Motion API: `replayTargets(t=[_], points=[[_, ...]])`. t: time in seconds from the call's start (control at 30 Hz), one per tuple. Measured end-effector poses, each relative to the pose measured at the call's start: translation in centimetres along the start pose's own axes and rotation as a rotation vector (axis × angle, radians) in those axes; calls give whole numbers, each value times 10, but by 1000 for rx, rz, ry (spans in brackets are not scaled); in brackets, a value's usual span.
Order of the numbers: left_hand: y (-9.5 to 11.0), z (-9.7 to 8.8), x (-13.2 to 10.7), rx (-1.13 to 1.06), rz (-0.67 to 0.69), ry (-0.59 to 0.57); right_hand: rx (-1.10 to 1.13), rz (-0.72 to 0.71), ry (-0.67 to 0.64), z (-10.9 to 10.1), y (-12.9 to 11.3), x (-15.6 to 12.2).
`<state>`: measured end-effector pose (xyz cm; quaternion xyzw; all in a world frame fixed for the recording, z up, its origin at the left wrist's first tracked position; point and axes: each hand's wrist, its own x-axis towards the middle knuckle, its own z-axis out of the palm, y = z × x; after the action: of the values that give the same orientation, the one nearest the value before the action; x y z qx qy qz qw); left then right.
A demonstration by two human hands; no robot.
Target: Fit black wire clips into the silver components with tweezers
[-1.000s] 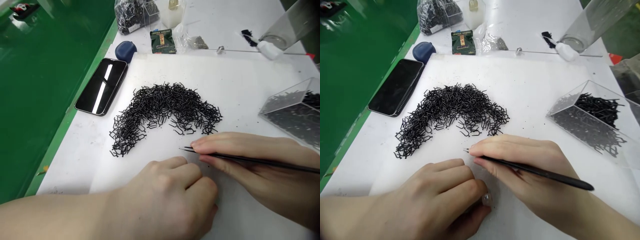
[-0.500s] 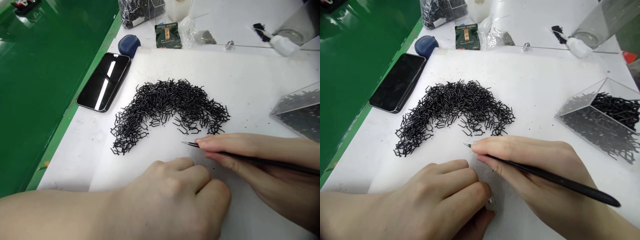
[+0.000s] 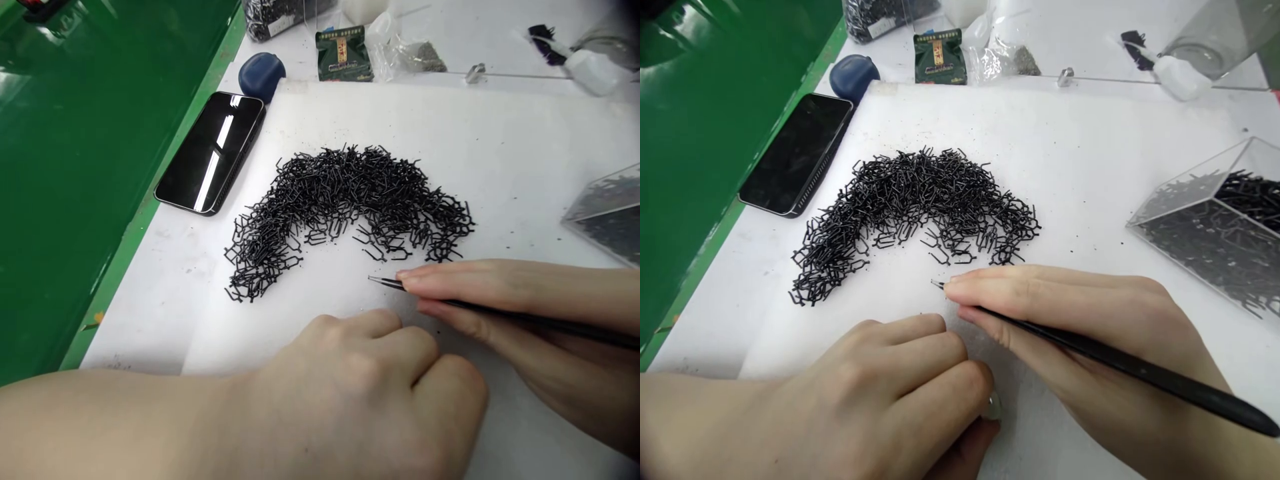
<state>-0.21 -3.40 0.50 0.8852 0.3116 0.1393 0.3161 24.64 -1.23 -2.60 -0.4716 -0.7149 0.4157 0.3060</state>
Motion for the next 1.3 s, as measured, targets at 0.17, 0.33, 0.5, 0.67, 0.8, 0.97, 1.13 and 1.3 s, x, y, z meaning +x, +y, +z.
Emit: replayTargets(t=[0.17, 0.33, 0.5, 0.67, 0.8, 0.97, 1.13, 1.3], points=[[-1, 2, -2, 20, 46, 46, -53, -3, -16, -2, -4, 2], [-1, 4, -5, 40, 66, 90, -91, -7, 17, -1, -9, 4], [1, 5, -5, 33, 66, 96, -163, -41, 49, 1, -8, 8], [-3, 3, -4, 41, 65, 82, -167, -57, 47, 3, -11, 10], [-3, 7, -1, 61, 71, 91, -148, -73, 48, 4, -14, 12], [-1, 8, -5, 72, 61, 113, -131, -106, 52, 6, -18, 16], [-1, 5, -6, 79, 59, 89, -138, -110, 62, 5, -20, 16], [0, 5, -5, 87, 56, 95, -90, -101, 69, 4, -16, 14]])
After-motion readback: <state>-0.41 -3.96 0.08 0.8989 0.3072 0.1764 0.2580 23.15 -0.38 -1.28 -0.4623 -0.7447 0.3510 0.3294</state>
